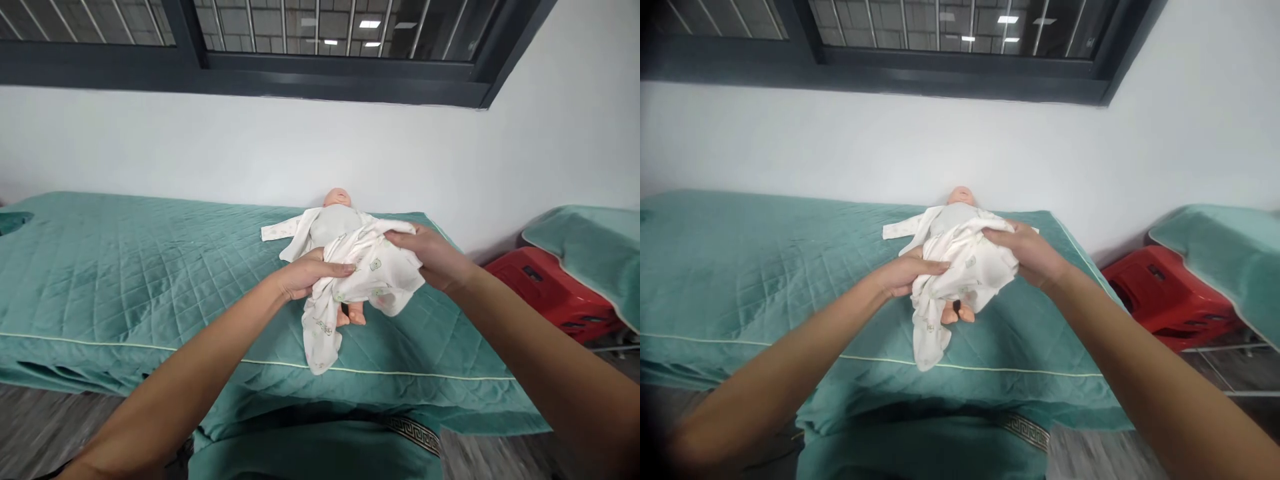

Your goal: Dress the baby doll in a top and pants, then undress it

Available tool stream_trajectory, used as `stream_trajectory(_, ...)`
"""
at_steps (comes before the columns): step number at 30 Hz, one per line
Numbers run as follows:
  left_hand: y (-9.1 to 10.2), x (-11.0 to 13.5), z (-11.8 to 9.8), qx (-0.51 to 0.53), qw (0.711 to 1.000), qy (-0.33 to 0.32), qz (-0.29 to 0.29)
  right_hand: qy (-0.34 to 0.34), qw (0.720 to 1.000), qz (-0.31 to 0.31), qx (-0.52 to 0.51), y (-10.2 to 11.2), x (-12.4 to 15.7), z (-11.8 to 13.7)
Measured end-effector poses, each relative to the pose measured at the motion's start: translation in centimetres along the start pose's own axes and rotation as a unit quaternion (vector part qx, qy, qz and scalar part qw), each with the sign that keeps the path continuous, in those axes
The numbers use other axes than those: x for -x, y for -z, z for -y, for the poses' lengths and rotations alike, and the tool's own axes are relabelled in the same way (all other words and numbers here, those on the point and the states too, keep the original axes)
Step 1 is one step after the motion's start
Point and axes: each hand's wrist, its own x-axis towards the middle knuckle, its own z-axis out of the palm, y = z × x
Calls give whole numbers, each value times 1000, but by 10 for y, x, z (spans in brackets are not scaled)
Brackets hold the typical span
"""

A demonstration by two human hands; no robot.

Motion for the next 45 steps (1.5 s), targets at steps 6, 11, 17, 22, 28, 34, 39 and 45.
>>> stream_trajectory(6, 0, -13, 25, -109, 986, 77, -97, -169, 984, 19, -60, -14, 36, -83)
stream_trajectory(11, -13, -15, 28, -439, 893, 95, -21, -239, 968, -14, -79, -26, 61, -126)
stream_trajectory(17, -31, -21, 25, -643, 759, 92, 34, -164, 979, -99, 68, -18, 60, -154)
stream_trajectory(22, -31, -21, 24, -638, 762, 107, 32, -76, 974, -162, 136, -21, 56, -172)
stream_trajectory(28, -16, -17, 18, -465, 875, 117, 61, -35, 976, -210, 37, -29, 64, -172)
stream_trajectory(34, 16, -20, 9, -229, 942, 165, 182, 7, 970, -234, -70, -30, 57, -156)
stream_trajectory(39, 29, -34, 9, -164, 976, 113, 93, 24, 970, -227, -89, -21, 33, -153)
stream_trajectory(45, 29, -54, 5, -224, 974, -6, 17, 60, 975, -212, -32, 0, 4, -162)
